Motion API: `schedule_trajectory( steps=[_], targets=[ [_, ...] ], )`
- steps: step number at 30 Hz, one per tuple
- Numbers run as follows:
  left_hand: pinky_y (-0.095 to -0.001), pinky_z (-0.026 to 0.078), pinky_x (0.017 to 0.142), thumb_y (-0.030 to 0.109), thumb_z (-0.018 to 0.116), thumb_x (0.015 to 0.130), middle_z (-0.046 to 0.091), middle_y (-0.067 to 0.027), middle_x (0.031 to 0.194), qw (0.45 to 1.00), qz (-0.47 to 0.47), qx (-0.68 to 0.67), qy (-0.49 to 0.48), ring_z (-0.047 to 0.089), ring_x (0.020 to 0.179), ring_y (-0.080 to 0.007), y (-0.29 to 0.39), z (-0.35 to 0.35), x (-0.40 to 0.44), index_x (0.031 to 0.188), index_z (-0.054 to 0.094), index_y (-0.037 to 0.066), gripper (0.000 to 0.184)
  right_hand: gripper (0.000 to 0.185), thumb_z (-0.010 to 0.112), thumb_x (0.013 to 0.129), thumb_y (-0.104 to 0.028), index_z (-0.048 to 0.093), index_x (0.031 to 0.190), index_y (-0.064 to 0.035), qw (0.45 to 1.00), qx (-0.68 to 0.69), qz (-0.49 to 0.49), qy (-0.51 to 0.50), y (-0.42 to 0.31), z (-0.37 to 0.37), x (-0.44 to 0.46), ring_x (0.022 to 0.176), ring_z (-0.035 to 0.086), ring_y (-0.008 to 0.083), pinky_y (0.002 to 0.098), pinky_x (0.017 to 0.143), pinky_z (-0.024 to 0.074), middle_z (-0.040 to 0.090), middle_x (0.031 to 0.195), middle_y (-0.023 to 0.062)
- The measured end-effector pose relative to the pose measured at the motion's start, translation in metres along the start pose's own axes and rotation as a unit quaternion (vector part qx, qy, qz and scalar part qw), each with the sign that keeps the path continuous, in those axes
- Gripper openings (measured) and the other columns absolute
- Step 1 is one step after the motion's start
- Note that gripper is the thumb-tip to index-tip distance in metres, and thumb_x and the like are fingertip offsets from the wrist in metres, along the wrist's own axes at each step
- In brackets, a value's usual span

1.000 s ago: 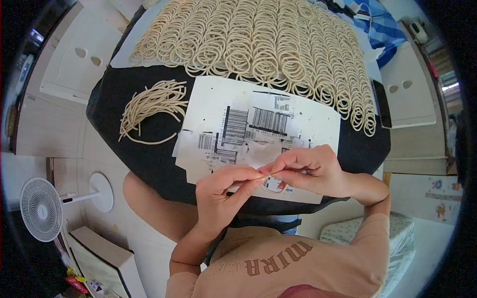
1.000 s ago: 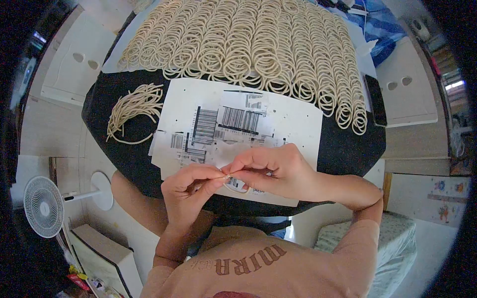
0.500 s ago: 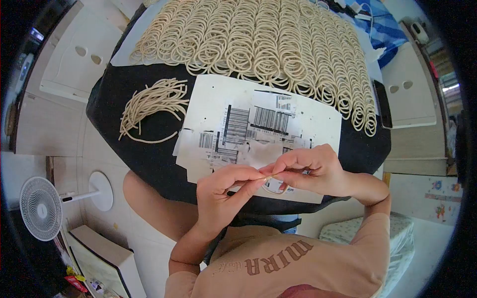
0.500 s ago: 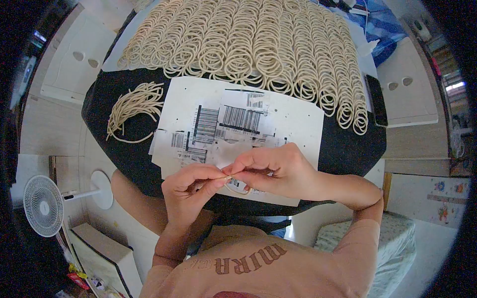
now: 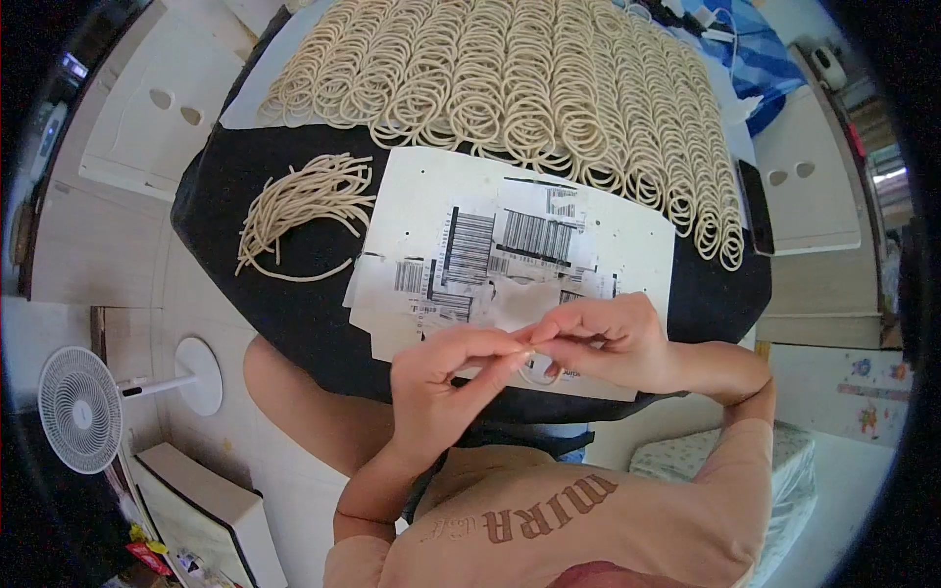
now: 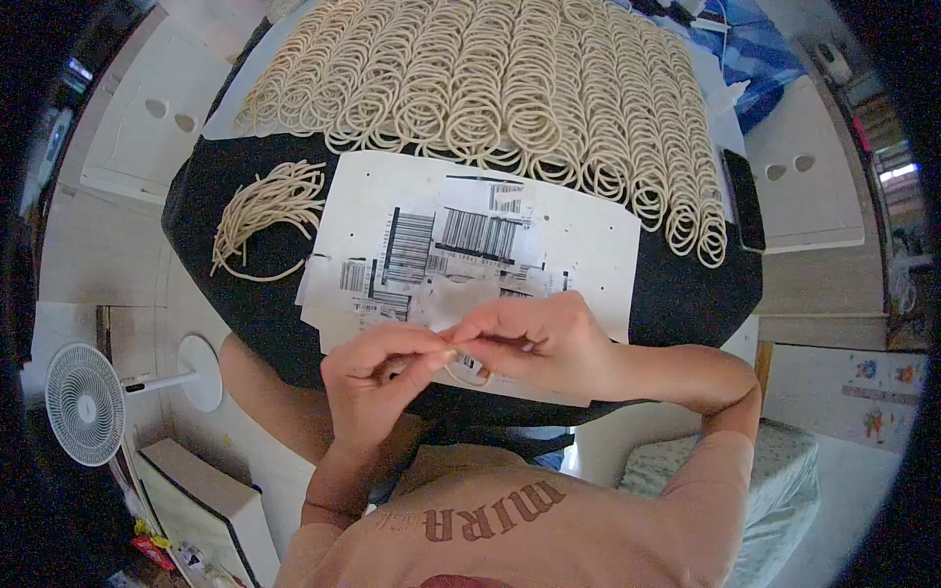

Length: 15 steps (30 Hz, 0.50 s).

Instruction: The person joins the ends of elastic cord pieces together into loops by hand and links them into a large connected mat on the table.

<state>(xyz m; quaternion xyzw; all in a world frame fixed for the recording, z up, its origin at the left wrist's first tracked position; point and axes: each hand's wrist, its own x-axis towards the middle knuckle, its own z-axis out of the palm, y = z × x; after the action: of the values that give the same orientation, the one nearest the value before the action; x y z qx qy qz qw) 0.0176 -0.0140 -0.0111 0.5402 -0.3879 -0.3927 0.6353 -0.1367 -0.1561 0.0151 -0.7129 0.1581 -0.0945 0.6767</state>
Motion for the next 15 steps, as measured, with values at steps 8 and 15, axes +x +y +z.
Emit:
schedule_trajectory(
  steps=[8, 15],
  targets=[
    [-0.0238, 0.054, 0.076, -0.01, 0.066, 0.081, 0.066, -0.0116, 0.094, 0.999, 0.023, -0.018, 0.014, 0.065, 0.085, -0.0149, -0.002, 0.0, 0.0, 0.094, 0.066, -0.006, 0.014, 0.016, 0.055, 0.091, 0.004, 0.055, 0.107, 0.0059, 0.998, 0.028, -0.056, 0.03, -0.009, -0.01, -0.003, 0.1, 0.061, 0.0122, 0.0237, 0.084, 0.0501, 0.067, 0.106, 0.0127],
    [-0.0254, 0.055, 0.077, -0.012, 0.064, 0.08, 0.066, -0.0133, 0.093, 0.997, 0.043, -0.068, 0.003, 0.066, 0.085, -0.0168, -0.006, 0.001, -0.007, 0.092, 0.064, -0.006, 0.013, 0.01, 0.052, 0.094, 0.0, 0.055, 0.102, 0.0051, 0.991, 0.111, -0.039, 0.06, -0.029, -0.033, -0.003, 0.081, 0.067, 0.0168, 0.0244, 0.068, 0.0531, 0.068, 0.093, 0.0147]
  ],
)
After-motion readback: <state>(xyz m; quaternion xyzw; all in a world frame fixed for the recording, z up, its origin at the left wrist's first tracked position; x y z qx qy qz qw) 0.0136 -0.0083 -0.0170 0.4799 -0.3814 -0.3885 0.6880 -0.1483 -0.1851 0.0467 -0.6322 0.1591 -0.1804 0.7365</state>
